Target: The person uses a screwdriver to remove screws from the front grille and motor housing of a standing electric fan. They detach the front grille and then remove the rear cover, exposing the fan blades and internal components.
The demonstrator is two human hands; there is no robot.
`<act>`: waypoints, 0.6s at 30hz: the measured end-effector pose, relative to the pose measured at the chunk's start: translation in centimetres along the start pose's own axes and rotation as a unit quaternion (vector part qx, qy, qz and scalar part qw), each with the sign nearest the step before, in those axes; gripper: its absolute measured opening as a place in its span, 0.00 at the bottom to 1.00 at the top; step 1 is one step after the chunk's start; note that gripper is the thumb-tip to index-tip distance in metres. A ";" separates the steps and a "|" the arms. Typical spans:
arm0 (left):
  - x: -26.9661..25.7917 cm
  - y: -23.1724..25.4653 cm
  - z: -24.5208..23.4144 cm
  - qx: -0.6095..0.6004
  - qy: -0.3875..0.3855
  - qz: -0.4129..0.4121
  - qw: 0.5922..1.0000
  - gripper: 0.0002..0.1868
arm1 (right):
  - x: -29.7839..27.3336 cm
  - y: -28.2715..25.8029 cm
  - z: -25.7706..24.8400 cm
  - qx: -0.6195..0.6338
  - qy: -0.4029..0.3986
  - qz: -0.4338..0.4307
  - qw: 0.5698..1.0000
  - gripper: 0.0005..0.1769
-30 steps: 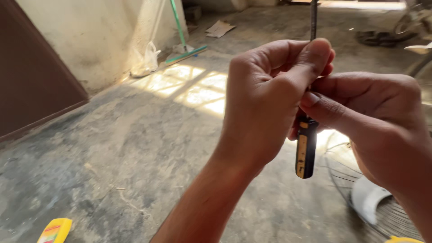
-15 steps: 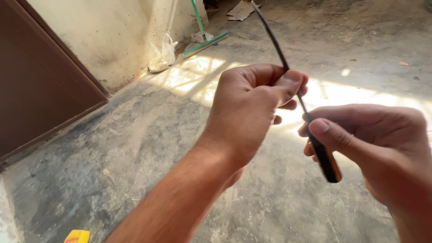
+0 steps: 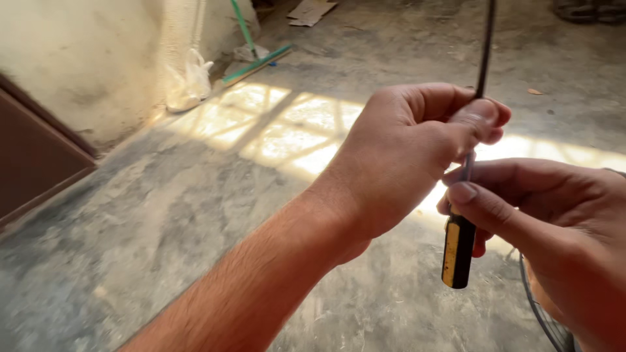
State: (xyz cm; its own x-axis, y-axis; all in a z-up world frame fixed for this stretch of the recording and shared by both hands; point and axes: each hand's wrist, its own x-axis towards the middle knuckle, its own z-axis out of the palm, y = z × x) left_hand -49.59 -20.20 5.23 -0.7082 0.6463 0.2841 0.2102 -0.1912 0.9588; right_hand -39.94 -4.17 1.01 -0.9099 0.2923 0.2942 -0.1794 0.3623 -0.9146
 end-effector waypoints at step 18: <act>18.4 -15.4 3.1 0.124 -0.297 -0.005 0.947 0.22 | 8.6 12.4 -6.5 0.101 0.233 0.238 0.937 0.16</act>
State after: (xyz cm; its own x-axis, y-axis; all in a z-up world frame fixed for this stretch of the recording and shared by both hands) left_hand -63.75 -3.10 -4.27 -0.2225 0.9626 0.1549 0.4102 -0.0517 0.9105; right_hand -47.56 8.62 -5.97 -0.6510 0.7504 -0.1146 0.0956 -0.0687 -0.9930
